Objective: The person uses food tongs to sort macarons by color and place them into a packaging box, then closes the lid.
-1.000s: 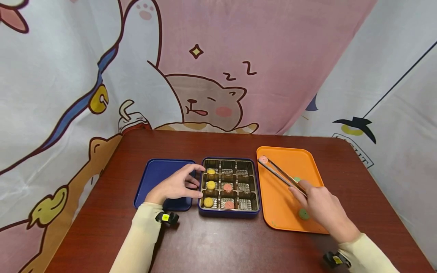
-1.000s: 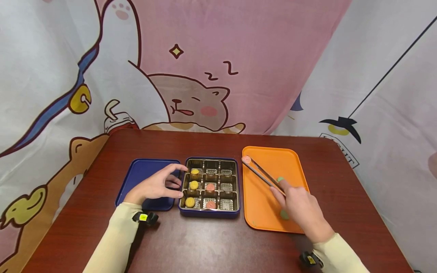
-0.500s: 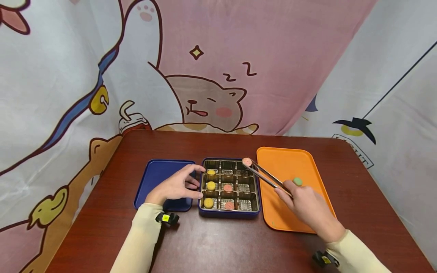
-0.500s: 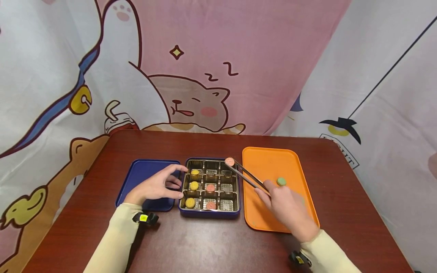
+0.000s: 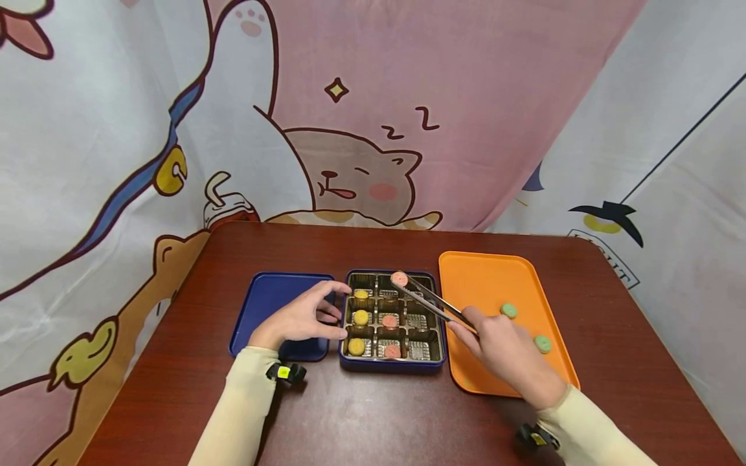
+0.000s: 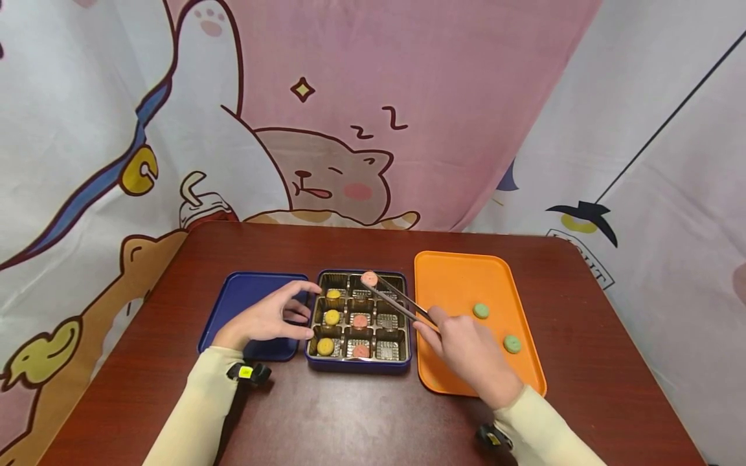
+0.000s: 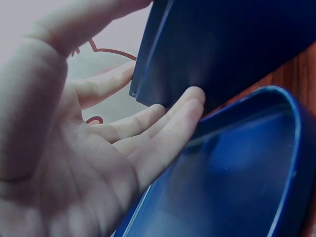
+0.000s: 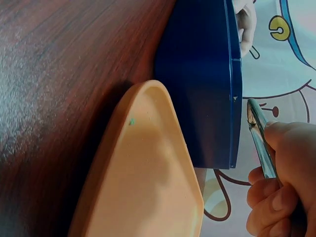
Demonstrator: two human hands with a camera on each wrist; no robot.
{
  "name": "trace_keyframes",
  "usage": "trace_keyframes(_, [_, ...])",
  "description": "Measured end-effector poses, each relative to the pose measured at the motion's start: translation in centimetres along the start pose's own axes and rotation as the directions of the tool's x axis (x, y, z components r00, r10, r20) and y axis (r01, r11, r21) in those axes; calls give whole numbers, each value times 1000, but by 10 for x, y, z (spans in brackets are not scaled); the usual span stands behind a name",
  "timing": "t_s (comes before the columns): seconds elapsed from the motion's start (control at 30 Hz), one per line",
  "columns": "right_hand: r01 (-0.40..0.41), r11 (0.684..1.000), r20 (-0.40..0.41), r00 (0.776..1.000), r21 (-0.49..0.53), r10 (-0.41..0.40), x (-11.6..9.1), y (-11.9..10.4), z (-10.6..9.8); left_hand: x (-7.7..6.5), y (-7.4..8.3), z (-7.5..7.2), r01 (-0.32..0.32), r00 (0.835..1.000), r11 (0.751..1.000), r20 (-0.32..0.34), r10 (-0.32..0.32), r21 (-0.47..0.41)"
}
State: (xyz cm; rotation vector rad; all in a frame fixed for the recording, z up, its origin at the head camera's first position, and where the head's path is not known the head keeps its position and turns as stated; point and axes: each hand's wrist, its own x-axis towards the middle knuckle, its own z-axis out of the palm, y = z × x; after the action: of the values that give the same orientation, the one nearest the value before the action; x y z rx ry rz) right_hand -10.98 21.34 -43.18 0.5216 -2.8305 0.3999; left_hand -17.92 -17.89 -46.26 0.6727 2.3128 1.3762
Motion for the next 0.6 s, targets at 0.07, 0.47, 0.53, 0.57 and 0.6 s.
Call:
trace_keyframes(0.07, [10,1000,-10,1000,-3,-10,0,-1,1,0,0,0,3,1000,1000,0,-3,-1])
trace_keyframes(0.47, [17,1000,8,1000,-6,-16,0,-5,2,0,1,0,7,1000,1000,-1,-7,-1])
trace_keyframes(0.53, [13,1000,9,1000,-4,-13,0,-5,3,0,1,0,8,1000,1000,-1,-8,-1])
trace_keyframes(0.57, [12,1000,7,1000,-3,-12,0,-4,3,0,1,0,9,1000,1000,-1,-9,-1])
trace_keyframes(0.6, [11,1000,4,1000,-1,-11,0,-4,4,-1,1,0,10,1000,1000,-2,-10,-1])
